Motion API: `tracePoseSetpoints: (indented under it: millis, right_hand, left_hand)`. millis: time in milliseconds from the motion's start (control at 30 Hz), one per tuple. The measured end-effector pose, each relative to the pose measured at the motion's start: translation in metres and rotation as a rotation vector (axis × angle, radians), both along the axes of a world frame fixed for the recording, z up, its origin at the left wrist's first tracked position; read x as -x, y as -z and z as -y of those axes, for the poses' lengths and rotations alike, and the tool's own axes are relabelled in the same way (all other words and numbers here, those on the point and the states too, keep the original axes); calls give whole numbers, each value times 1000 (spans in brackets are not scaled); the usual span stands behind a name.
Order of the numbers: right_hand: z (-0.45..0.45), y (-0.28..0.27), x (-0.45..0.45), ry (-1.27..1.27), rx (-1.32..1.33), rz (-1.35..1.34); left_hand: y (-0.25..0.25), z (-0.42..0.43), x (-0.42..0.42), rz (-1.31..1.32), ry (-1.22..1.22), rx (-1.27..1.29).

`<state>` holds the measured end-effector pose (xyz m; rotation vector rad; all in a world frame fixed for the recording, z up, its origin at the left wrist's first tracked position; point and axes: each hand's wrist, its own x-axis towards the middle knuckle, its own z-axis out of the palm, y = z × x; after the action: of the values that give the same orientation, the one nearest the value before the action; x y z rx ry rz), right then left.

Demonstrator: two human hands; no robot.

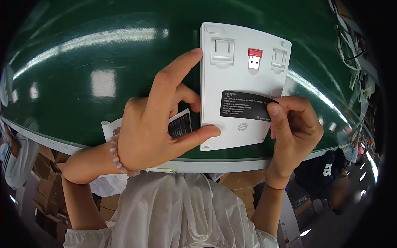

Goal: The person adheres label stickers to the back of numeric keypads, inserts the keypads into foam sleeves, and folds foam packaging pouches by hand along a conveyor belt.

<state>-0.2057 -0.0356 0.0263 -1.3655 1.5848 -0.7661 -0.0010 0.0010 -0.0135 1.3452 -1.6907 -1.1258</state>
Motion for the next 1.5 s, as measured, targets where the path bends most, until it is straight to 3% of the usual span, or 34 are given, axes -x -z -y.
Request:
tracePoseSetpoints:
  millis: [1133, 1467, 1500]
  right_hand:
    - [1, 4, 1, -126, 106, -3]
    - [34, -16, 32, -185, 228, -170]
    - [3, 2, 0, -211, 225, -241]
  left_hand:
    - [0, -3, -2, -29, -16, -79]
    - [-27, 31, 37, -15, -30, -64]
    - [-8, -1, 4, -7, -36, -97]
